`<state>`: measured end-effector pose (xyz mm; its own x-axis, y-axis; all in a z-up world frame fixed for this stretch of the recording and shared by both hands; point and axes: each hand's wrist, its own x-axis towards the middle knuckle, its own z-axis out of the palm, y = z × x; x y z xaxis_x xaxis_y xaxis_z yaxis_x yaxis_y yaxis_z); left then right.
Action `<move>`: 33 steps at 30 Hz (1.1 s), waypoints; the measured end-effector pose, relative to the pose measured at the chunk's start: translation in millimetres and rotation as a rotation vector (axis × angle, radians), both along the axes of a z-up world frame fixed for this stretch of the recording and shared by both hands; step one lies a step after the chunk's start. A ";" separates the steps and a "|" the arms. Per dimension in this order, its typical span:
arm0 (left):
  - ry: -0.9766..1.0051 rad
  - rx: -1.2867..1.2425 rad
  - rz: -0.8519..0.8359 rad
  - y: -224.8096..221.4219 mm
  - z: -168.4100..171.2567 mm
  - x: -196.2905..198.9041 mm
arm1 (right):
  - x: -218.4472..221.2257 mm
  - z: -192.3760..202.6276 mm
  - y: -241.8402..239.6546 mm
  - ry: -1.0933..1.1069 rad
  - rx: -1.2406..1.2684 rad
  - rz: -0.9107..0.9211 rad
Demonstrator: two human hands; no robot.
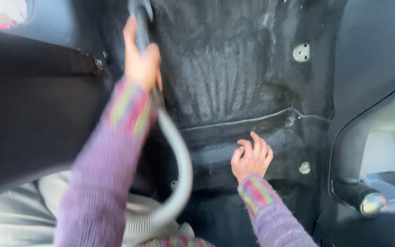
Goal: Vacuuming the floor carpet of a vehicle interior.
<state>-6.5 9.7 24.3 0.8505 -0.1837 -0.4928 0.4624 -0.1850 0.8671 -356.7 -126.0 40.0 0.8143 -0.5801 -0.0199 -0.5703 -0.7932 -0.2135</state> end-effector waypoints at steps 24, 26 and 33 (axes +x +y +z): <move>0.041 0.074 -0.026 -31.3 32.7 1.3 | 2.7 -3.1 -3.0 0.016 -0.001 -0.035; 0.065 0.126 -0.025 -20.3 39.1 -33.5 | 3.7 -4.5 -3.8 -0.002 -0.011 -0.027; 0.039 0.112 -0.090 -53.4 24.6 49.3 | 1.8 -4.9 -0.2 -0.006 -0.014 -0.020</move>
